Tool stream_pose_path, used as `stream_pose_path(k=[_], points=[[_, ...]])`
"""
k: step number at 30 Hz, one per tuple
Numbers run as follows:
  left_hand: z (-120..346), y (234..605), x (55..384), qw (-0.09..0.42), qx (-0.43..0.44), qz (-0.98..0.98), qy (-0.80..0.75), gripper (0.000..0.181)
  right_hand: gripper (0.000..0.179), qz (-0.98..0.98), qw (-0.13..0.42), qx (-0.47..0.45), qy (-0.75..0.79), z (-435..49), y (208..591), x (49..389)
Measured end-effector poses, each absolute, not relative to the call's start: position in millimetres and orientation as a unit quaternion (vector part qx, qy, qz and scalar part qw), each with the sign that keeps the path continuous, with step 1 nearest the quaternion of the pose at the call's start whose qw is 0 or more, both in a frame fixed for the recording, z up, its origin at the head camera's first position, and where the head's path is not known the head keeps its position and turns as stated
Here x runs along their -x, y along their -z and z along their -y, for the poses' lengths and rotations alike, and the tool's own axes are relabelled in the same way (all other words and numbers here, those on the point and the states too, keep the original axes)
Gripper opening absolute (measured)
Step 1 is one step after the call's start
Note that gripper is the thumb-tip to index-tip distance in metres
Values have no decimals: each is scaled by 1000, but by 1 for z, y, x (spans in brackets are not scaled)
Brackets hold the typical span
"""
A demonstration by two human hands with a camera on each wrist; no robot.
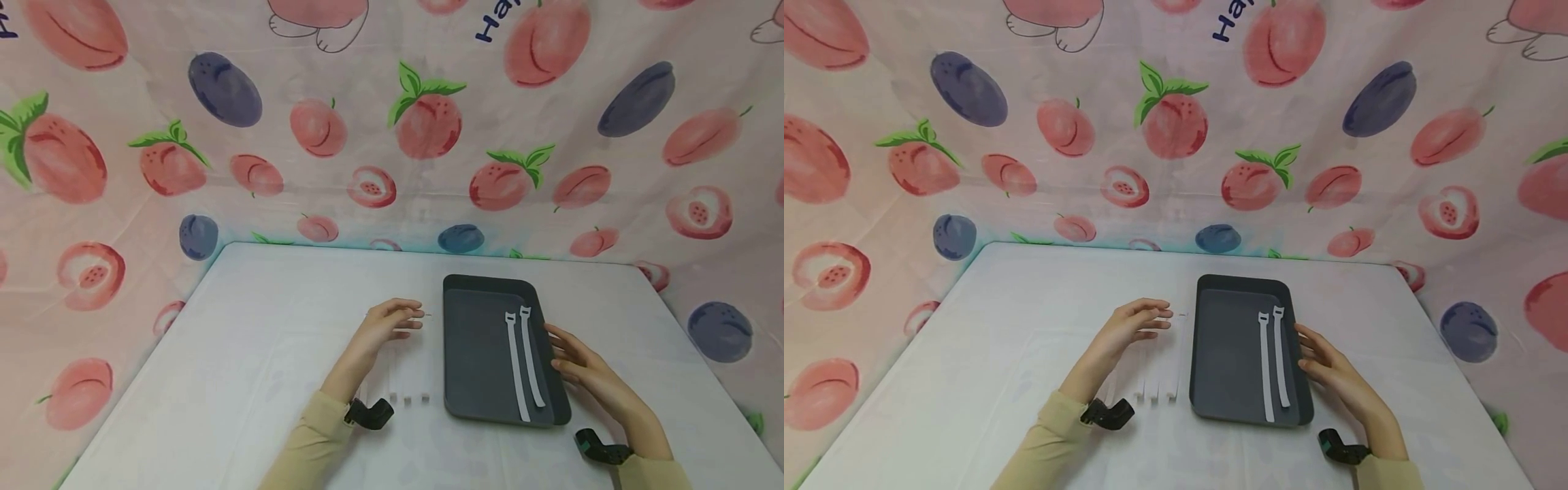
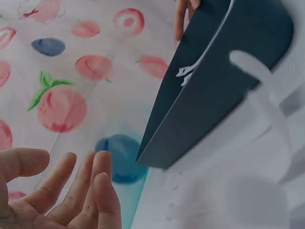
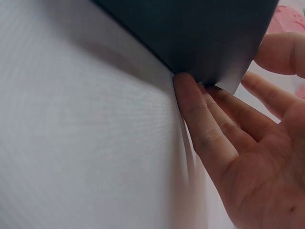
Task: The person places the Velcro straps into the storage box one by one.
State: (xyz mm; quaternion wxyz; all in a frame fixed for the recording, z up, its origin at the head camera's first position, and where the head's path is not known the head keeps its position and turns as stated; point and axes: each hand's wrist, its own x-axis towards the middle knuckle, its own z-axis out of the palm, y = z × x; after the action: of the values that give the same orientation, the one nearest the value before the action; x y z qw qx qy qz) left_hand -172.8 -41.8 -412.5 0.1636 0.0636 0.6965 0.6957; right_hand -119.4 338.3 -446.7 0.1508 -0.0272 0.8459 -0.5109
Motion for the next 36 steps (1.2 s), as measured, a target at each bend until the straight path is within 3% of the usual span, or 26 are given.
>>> stream_pose_path(k=[12, 36], points=[[71, 416, 179, 118, -11, -698, -706, 29, 68, -845, 149, 27, 513, -338, 446, 119], [102, 422, 188, 93, 64, -688, -717, 34, 68, -849, 148, 25, 506, -338, 447, 119]])
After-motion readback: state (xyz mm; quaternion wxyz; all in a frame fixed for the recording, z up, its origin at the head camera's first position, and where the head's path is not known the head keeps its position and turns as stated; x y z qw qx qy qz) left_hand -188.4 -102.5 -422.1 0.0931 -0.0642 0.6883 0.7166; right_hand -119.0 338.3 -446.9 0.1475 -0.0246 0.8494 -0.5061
